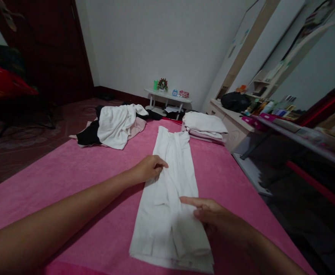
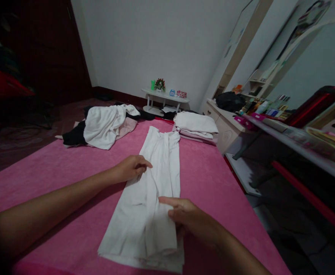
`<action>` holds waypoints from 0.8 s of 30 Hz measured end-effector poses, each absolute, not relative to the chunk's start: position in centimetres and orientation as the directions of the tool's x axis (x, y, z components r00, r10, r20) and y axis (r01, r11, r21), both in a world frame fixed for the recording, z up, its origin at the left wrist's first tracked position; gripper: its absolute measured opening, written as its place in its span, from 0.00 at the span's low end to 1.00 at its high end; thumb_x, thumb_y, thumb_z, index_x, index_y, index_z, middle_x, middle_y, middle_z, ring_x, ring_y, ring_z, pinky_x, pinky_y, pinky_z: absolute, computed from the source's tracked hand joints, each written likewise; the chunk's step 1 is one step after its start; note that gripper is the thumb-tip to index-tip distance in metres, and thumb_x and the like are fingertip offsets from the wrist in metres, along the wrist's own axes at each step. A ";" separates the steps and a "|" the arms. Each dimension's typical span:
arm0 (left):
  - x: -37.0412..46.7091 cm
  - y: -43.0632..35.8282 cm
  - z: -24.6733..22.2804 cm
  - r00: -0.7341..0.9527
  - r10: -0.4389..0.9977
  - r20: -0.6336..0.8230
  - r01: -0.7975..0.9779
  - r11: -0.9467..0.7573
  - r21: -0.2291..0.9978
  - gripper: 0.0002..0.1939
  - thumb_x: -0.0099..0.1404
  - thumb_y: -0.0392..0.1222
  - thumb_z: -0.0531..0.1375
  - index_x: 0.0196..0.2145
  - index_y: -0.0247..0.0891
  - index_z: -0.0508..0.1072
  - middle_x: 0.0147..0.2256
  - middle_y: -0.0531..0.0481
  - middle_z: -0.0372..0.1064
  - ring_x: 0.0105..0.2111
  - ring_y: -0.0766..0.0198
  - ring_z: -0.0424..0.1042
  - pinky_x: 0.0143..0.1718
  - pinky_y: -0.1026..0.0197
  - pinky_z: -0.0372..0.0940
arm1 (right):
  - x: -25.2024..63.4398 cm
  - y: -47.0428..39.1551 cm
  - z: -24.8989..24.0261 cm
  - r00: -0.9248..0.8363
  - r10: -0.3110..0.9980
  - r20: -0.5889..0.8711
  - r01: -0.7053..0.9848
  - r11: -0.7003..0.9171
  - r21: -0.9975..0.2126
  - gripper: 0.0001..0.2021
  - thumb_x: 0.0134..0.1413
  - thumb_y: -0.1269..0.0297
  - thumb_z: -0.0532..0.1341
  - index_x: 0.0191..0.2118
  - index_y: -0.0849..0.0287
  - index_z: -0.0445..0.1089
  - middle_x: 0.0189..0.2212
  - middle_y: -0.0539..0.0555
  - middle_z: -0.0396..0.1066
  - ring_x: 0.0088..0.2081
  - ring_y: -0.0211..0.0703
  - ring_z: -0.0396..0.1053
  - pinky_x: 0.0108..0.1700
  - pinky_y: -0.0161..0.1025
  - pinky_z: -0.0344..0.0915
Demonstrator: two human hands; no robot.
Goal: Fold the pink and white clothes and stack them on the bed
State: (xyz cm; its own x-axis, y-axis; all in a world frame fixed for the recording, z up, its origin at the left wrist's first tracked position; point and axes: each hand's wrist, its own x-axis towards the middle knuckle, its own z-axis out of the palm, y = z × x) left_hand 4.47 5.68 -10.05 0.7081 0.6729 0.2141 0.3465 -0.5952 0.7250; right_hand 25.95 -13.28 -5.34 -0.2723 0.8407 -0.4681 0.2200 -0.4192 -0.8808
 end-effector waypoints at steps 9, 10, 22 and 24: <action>-2.4 2.7 -8.1 0.926 0.270 0.263 0.185 -0.933 0.308 0.25 0.64 0.30 0.54 0.56 0.49 0.68 0.60 0.44 0.58 0.57 0.53 0.61 0.56 0.52 0.59 | 30.4 -13.9 -7.3 -0.375 0.914 0.156 0.859 0.406 -0.312 0.30 0.53 0.77 0.53 0.59 0.42 0.63 0.62 0.56 0.57 0.59 0.51 0.61 0.54 0.49 0.64; -2.8 2.3 -7.9 0.935 0.241 0.262 0.160 -0.942 0.295 0.25 0.64 0.30 0.54 0.56 0.50 0.68 0.59 0.44 0.59 0.57 0.53 0.62 0.56 0.51 0.58 | 30.6 -13.9 -7.7 -0.405 0.895 0.185 0.856 0.443 -0.268 0.31 0.53 0.77 0.53 0.61 0.41 0.61 0.64 0.55 0.53 0.61 0.51 0.57 0.56 0.51 0.63; -1.7 -0.1 -7.9 0.947 0.088 0.308 -0.035 -0.927 0.373 0.21 0.68 0.41 0.52 0.59 0.47 0.64 0.58 0.42 0.63 0.59 0.54 0.60 0.61 0.50 0.52 | 28.4 -11.7 -8.7 -0.627 0.753 0.200 0.695 0.657 -0.294 0.22 0.59 0.62 0.58 0.59 0.48 0.63 0.59 0.57 0.63 0.62 0.46 0.57 0.63 0.52 0.51; -1.7 -0.8 -7.2 0.940 0.088 0.330 -0.071 -0.895 0.441 0.20 0.70 0.42 0.47 0.56 0.47 0.67 0.55 0.44 0.67 0.57 0.56 0.64 0.60 0.51 0.54 | 27.9 -12.0 -9.2 -0.597 0.764 0.244 0.639 0.637 -0.431 0.17 0.58 0.59 0.58 0.53 0.46 0.68 0.52 0.54 0.71 0.58 0.45 0.64 0.64 0.51 0.50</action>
State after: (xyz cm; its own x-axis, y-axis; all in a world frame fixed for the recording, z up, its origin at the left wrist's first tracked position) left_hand -1.71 -0.78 -7.22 0.9400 0.0879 0.3297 -0.0708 -0.8949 0.4405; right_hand 27.87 -11.99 -9.22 -0.5971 0.7643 0.2437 0.6395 0.6369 -0.4306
